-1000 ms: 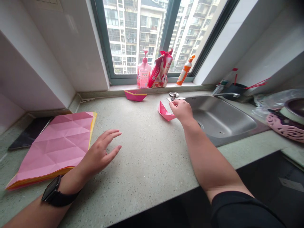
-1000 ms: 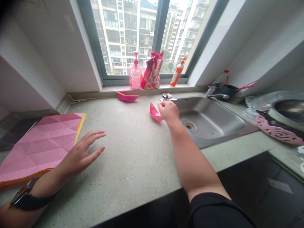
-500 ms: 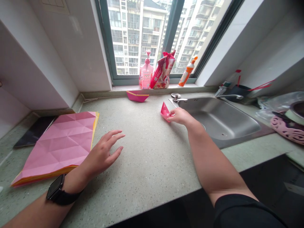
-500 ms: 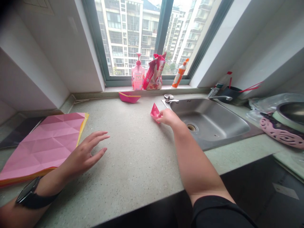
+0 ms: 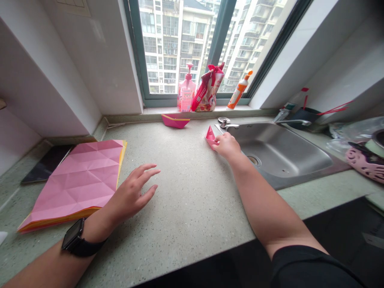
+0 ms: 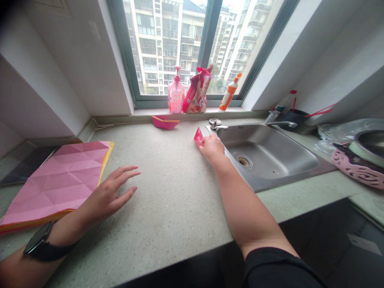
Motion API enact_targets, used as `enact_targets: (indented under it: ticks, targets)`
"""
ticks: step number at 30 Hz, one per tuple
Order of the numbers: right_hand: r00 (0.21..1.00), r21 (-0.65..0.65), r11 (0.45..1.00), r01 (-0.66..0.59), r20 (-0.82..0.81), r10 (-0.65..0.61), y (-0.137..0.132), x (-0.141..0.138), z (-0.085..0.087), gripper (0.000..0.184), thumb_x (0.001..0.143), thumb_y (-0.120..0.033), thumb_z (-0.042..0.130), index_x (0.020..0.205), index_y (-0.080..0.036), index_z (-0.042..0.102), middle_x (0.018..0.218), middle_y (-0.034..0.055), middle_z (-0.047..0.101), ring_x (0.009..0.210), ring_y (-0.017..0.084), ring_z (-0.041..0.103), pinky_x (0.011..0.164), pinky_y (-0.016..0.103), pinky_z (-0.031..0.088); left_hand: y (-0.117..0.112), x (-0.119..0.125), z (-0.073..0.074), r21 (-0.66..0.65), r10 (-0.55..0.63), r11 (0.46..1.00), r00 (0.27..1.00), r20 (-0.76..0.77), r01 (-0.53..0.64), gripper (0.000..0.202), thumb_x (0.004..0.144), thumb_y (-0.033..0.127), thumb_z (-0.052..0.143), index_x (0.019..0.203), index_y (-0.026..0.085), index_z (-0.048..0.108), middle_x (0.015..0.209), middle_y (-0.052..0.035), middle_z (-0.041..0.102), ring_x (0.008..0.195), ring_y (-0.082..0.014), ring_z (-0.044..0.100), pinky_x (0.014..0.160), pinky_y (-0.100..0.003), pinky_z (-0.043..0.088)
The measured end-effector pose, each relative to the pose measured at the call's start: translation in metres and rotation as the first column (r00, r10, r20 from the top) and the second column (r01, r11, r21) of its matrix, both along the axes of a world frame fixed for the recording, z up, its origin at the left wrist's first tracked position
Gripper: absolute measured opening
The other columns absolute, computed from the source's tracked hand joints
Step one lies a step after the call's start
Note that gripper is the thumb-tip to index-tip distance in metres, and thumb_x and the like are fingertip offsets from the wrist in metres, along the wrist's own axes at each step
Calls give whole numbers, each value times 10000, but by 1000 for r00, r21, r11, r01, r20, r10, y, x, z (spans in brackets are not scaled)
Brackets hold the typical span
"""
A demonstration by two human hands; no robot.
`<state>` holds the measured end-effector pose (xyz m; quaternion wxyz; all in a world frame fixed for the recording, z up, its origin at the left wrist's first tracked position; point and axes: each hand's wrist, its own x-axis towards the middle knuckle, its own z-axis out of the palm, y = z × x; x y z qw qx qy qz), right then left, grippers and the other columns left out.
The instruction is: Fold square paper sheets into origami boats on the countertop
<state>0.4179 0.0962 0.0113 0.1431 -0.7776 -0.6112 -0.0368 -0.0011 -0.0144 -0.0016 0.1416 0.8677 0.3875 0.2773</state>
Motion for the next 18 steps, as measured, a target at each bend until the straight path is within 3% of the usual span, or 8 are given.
enact_targets:
  ticks: [6, 9, 13, 18]
  targets:
    - [1000, 40, 999, 26, -8, -26, 0, -1, 2, 272, 929, -403, 794, 1139, -233, 831, 1252, 146, 689, 1192, 353, 660, 1024, 442, 550, 1, 0, -1, 13, -6, 1000, 1000, 2, 6, 386, 1110, 330, 573, 1481, 261, 654, 1587, -135, 640, 1465, -322, 645, 1262, -583, 540]
    - [1000, 149, 988, 26, -22, -23, -1, -5, 10, 310, 968, -395, 708, 1205, -215, 793, 1262, 169, 687, 1223, 383, 637, 1042, 494, 539, 0, 0, -1, 4, 0, 1000, 1000, 1, 0, 387, 1108, 338, 577, 1481, 270, 655, 1590, -129, 641, 1467, -323, 644, 1267, -579, 536]
    - [989, 461, 881, -102, -49, 140, -10, -18, 27, 313, 1022, -331, 576, 1258, -210, 743, 1268, 175, 708, 1264, 377, 635, 1119, 532, 512, -1, 0, 0, 9, -1, 1000, 1000, 1, 1, 388, 1111, 328, 571, 1483, 254, 654, 1565, -136, 662, 1457, -323, 650, 1264, -589, 536]
    - [923, 541, 785, -301, -43, 383, -31, -52, 37, 310, 1062, -307, 523, 1285, -255, 732, 1218, 137, 737, 1205, 328, 692, 1116, 496, 541, -1, 2, 3, 17, -7, 1000, 1000, 22, 7, 393, 1099, 294, 584, 1483, 249, 656, 1475, -127, 721, 1393, -309, 682, 1239, -586, 550]
